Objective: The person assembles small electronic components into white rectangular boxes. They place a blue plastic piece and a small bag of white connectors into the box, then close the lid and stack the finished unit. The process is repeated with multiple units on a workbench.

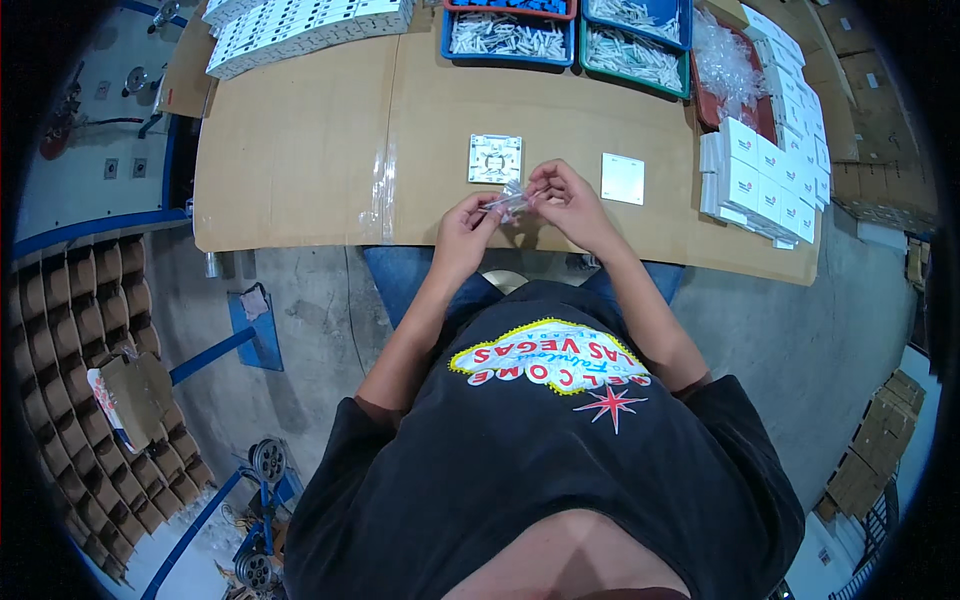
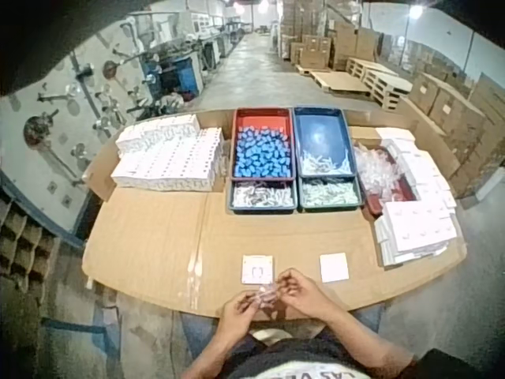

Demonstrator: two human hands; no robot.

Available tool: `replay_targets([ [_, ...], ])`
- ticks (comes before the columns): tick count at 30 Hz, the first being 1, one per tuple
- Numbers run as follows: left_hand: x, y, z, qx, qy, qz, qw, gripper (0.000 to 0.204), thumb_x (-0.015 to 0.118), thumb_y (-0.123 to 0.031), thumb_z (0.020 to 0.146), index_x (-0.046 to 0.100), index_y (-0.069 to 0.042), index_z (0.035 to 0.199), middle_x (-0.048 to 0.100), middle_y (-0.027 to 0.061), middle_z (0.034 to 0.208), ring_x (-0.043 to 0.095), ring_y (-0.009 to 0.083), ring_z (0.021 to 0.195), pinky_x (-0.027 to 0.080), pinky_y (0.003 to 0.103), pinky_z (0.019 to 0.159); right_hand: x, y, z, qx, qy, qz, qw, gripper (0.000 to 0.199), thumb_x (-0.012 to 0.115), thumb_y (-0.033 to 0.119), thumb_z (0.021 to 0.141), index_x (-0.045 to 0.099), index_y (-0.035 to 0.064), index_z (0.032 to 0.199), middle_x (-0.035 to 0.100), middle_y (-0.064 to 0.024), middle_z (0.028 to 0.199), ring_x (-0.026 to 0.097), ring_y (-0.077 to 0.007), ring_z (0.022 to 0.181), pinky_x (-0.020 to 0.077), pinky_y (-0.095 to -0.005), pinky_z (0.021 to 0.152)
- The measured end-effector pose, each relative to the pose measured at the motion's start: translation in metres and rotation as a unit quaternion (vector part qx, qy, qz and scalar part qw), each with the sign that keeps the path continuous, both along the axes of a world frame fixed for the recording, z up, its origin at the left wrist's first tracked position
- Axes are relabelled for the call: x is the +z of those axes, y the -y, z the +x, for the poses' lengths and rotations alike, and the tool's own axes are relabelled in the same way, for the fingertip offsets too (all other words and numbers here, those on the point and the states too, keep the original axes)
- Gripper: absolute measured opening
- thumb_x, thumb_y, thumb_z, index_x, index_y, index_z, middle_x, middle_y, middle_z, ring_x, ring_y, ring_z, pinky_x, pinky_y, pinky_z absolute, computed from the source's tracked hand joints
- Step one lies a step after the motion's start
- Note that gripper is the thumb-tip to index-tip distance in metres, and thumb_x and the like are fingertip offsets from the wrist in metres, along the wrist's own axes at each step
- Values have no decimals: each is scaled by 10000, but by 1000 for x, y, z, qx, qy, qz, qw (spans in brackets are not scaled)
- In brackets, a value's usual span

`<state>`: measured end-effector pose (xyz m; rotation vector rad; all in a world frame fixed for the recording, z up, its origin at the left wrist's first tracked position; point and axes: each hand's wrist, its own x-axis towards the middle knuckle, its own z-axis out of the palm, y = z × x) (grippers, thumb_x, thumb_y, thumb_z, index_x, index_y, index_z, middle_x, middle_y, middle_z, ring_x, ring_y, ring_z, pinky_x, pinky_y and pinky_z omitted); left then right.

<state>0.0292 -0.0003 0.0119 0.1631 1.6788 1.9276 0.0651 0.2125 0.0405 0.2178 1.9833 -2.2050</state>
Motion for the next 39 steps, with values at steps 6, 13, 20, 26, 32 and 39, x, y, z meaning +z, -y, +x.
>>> replay_targets([
  [6,-8,9,-8,-30,55,-34,997,308,638,-28,988,594,34,1286,715,94,1081,701,146,938,555,265,853,-10,7,1,125,-79,162,976,339,670,3,924,674,61,1258,651,-43,1213,640,-172,1113,550,-304,892],
  [13,-15,1,-22,56,-4,5,998,426,685,60,913,548,27,1315,670,81,1064,671,151,1015,563,269,911,-21,14,-18,66,-48,188,979,326,682,12,931,675,48,1255,649,-74,1243,656,-201,1117,564,-334,933],
  [20,3,1,-37,40,-7,-12,999,431,694,29,922,545,31,1326,641,96,1121,645,138,1042,555,266,906,-20,14,-24,25,-121,190,974,306,684,6,934,673,31,1239,630,-82,1292,667,-196,1108,572,-338,942],
  [26,11,-5,-30,108,-40,-2,993,380,683,29,936,588,36,1303,643,92,1118,651,136,1013,556,264,893,-24,16,-21,22,-106,125,986,331,677,-33,929,656,2,1257,600,-94,1332,632,-185,1172,564,-326,957],
  [32,5,0,-30,84,-39,0,996,281,693,0,948,628,39,1219,677,90,1073,668,143,997,554,270,905,-22,18,-18,-19,-82,-10,996,358,684,-66,909,647,-13,1261,591,-88,1337,631,-176,1147,533,-307,994],
  [39,9,-4,-27,115,26,40,992,276,693,-21,957,647,44,1221,682,106,1113,677,159,1011,556,279,919,-20,20,-20,-13,-114,53,992,352,713,-24,906,660,15,1251,602,-78,1309,644,-166,1107,540,-299,947],
])
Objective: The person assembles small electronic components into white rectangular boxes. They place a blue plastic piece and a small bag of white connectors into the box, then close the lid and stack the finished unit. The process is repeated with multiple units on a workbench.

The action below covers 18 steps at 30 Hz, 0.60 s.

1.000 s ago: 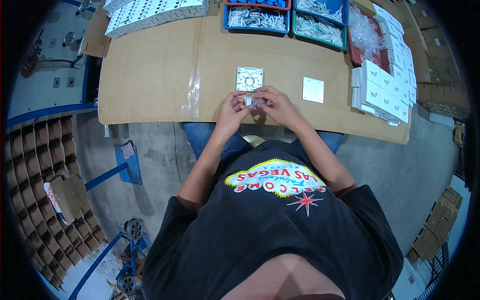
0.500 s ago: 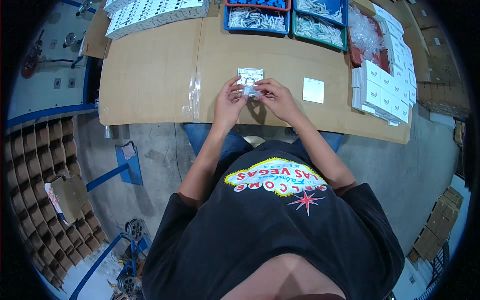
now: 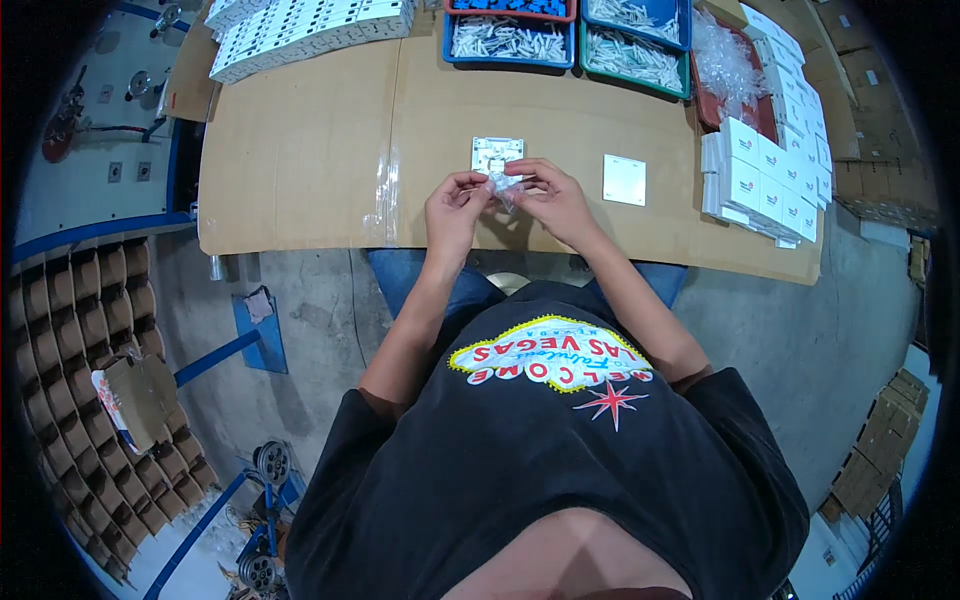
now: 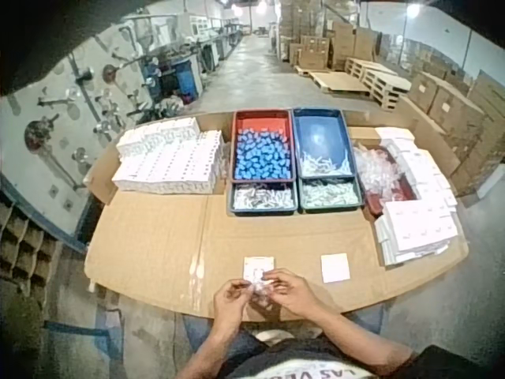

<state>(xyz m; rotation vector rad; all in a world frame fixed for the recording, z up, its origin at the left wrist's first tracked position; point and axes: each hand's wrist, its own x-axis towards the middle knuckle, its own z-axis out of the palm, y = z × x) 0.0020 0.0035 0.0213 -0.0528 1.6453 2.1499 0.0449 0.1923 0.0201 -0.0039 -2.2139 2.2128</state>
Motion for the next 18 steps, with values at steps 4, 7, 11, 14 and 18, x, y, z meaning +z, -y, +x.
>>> replay_targets([
  [4,7,-3,3,0,6,14,1000,349,708,-8,939,627,44,1275,665,98,1141,661,144,1045,535,264,938,2,5,6,7,38,-36,999,356,735,11,903,665,33,1252,629,-51,1230,658,-131,1015,553,-283,844],
  [7,13,-5,7,-20,-42,5,999,364,714,2,933,633,36,1286,646,80,1121,651,136,1049,527,252,939,-2,4,6,6,68,-61,996,358,720,-12,912,655,27,1262,620,-58,1268,644,-132,1038,544,-277,870],
  [11,18,-2,5,-43,-80,-53,995,371,715,18,927,647,8,1291,620,55,1091,642,134,1044,524,247,937,2,-4,4,17,133,-96,986,331,694,-29,929,651,12,1255,604,-69,1315,639,-136,1062,533,-271,885],
  [14,18,3,0,-73,-142,-114,981,370,711,19,931,652,-10,1296,621,40,1082,640,129,1047,532,251,925,10,-8,3,14,20,12,1000,284,679,-20,947,663,3,1229,642,-70,1253,645,-130,1042,526,-261,880],
  [18,21,-1,2,-57,-172,-103,978,344,696,7,950,656,-1,1291,660,45,1101,644,127,1047,542,255,902,9,-8,2,19,34,-52,998,258,679,-1,955,680,8,1212,683,-50,1123,650,-108,979,520,-241,860],
])
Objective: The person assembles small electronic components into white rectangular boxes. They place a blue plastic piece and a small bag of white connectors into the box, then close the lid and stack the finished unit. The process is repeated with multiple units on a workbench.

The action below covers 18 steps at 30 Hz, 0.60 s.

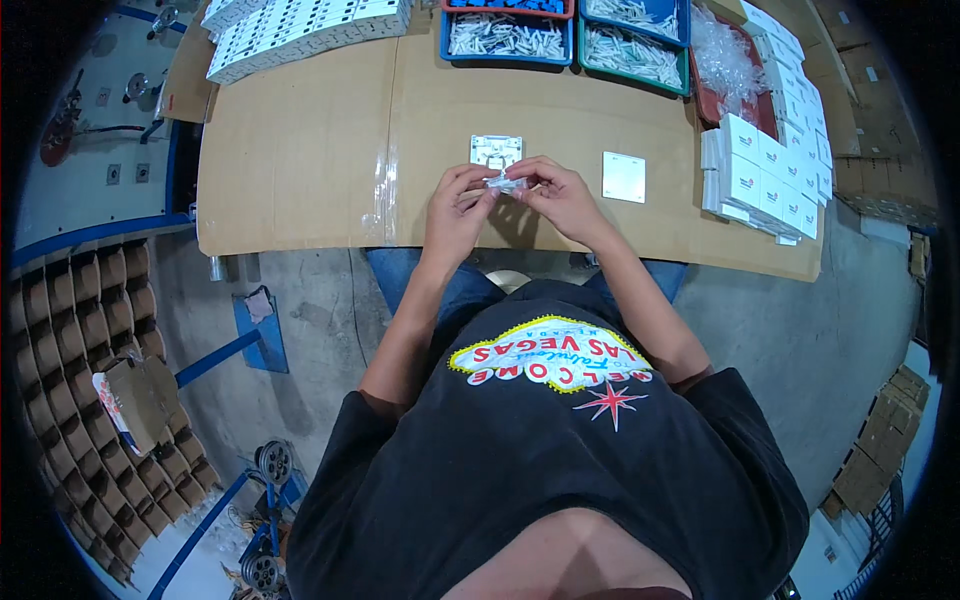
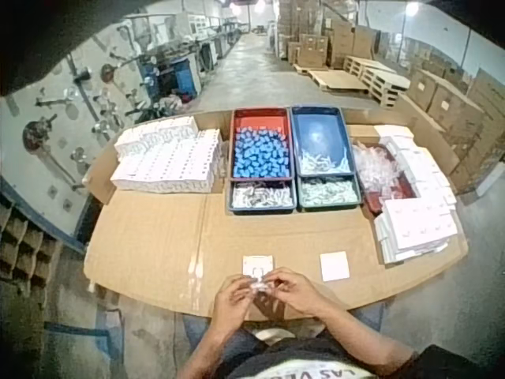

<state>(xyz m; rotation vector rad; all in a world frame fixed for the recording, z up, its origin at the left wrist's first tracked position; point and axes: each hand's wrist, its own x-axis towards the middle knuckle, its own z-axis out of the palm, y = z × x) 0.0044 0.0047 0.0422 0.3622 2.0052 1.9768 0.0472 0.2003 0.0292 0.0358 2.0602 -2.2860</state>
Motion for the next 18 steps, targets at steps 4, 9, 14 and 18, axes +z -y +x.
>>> replay_targets([
  [4,-8,5,-3,-30,103,37,994,307,687,-3,962,661,16,1267,689,76,1161,654,129,1037,549,264,901,2,-2,0,1,52,-8,999,263,700,27,949,693,23,1212,695,-32,1057,645,-78,916,524,-231,804],
  [9,-25,9,-4,-35,89,-3,995,272,693,-33,965,674,18,1231,712,80,1120,678,133,979,560,272,878,-5,-5,3,8,108,58,992,215,708,42,948,725,31,1162,699,-28,1048,641,-70,878,527,-236,750],
  [14,-21,5,0,-29,-91,-116,989,264,747,-66,913,718,-5,1169,732,96,1045,704,168,893,561,286,816,-38,-2,5,-29,43,60,997,203,708,36,939,736,17,1140,674,-47,1064,635,-99,813,526,-252,734],
  [18,-28,11,-21,-47,-149,-179,971,255,776,-108,890,734,-15,1124,739,119,1010,716,202,885,557,310,809,-46,-5,-9,-47,-58,129,989,214,717,48,929,729,12,1139,660,-68,1056,651,-132,810,528,-272,736],
])
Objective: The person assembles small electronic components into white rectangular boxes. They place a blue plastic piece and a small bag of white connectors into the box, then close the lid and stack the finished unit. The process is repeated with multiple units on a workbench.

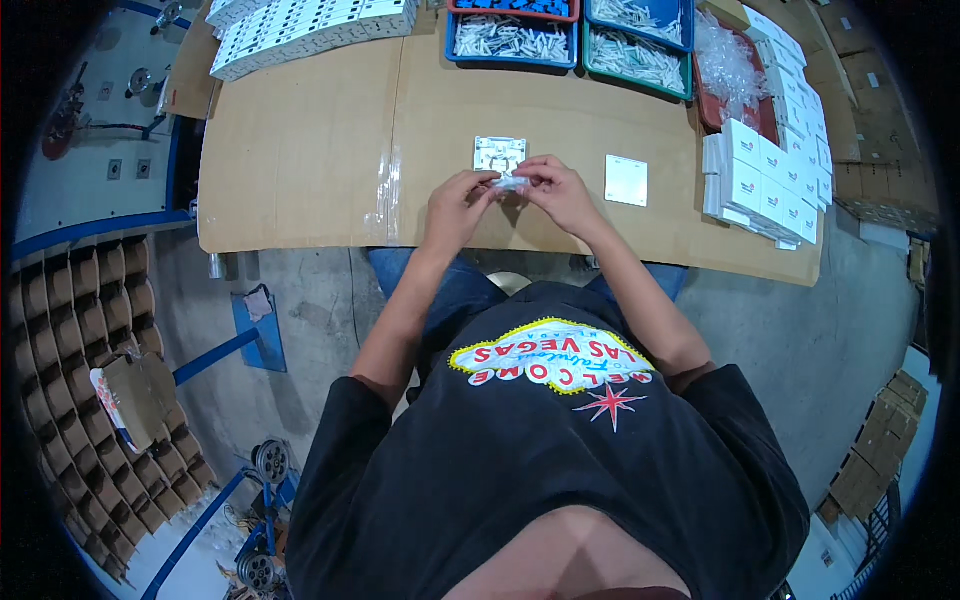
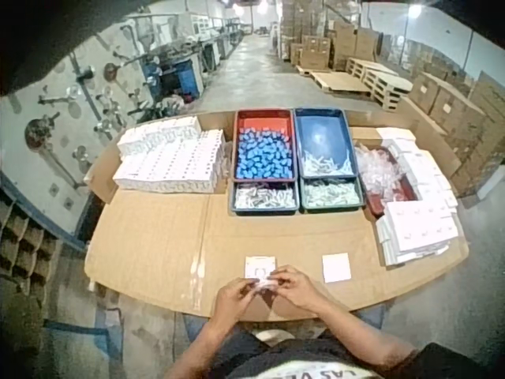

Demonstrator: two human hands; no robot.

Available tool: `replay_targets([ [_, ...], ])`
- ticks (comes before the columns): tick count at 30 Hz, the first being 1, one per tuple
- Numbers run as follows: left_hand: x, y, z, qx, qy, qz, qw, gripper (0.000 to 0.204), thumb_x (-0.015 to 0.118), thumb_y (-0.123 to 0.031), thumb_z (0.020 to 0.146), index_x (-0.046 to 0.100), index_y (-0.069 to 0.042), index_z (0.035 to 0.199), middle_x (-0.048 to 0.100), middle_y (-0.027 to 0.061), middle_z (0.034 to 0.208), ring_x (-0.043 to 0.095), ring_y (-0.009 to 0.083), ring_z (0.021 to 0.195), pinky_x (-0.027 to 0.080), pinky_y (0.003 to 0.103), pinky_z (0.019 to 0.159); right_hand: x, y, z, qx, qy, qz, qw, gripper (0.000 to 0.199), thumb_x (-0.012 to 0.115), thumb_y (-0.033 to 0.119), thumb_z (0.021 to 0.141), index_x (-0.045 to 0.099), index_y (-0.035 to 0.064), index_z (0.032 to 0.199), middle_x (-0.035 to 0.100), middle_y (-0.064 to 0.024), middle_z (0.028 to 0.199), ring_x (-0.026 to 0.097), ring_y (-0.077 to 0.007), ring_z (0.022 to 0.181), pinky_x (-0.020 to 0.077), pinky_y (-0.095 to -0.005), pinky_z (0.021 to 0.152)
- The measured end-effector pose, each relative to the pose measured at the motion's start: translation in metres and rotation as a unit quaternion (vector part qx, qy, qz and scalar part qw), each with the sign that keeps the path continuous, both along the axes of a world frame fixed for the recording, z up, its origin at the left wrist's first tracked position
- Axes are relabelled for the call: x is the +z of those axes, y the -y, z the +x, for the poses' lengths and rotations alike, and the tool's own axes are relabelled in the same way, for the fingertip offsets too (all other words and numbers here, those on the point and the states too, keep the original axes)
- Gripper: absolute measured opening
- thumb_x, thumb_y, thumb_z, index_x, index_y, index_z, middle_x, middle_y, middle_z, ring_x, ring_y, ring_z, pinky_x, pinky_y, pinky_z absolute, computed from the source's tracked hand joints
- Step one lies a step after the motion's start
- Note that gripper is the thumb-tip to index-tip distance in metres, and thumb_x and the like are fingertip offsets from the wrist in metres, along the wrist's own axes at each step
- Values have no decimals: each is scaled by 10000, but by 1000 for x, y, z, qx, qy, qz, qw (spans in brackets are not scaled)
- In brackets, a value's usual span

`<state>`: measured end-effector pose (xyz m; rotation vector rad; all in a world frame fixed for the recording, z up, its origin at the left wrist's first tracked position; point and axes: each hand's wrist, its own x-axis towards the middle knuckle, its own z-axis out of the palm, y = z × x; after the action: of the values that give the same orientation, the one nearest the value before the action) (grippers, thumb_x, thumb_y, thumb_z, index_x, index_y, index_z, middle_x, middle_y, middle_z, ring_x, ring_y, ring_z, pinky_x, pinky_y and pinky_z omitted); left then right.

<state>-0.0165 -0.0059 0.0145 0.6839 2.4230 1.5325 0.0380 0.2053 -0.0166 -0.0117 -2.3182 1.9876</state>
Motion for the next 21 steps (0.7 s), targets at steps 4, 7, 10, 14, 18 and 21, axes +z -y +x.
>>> replay_targets([
  [4,-11,-3,-26,-10,-50,-31,998,229,770,-135,898,746,-26,1098,742,121,984,705,232,877,550,335,791,6,-2,-21,-12,80,37,996,208,727,77,916,724,25,1117,674,-80,913,671,-151,884,531,-293,767],
  [7,-11,-9,-40,-19,-97,-62,993,208,760,-130,893,752,-37,1079,741,118,992,684,271,925,542,367,832,5,1,-35,-41,66,118,990,168,735,97,891,719,38,1047,673,-98,817,671,-208,887,530,-335,775],
  [10,-23,-9,-47,-29,-193,-87,977,180,749,-113,884,756,-44,1050,737,115,996,657,302,984,526,393,878,-3,0,-40,-43,-4,237,970,128,738,111,883,708,36,982,683,-109,814,659,-231,818,526,-355,751],
  [14,-30,-10,-48,-13,-184,-71,980,164,740,-101,880,754,-41,1031,728,115,1007,642,314,1021,519,405,896,-11,3,-43,-46,-56,272,960,98,736,163,857,695,93,912,694,-76,824,642,-281,826,478,-436,759],
  [18,-26,-8,-46,-13,-134,-74,988,156,738,-98,879,753,-38,1022,719,120,1009,638,309,1030,521,405,898,-11,4,-44,-35,-32,279,959,89,734,176,858,702,107,905,691,-69,817,645,-279,849,458,-445,790],
  [21,-18,-7,-45,-32,-164,-90,982,150,742,-89,875,751,-32,1013,715,126,1000,643,313,1008,528,401,884,-10,2,-46,-21,-33,304,952,90,736,179,856,711,111,910,687,-66,811,644,-280,861,450,-443,804],
])
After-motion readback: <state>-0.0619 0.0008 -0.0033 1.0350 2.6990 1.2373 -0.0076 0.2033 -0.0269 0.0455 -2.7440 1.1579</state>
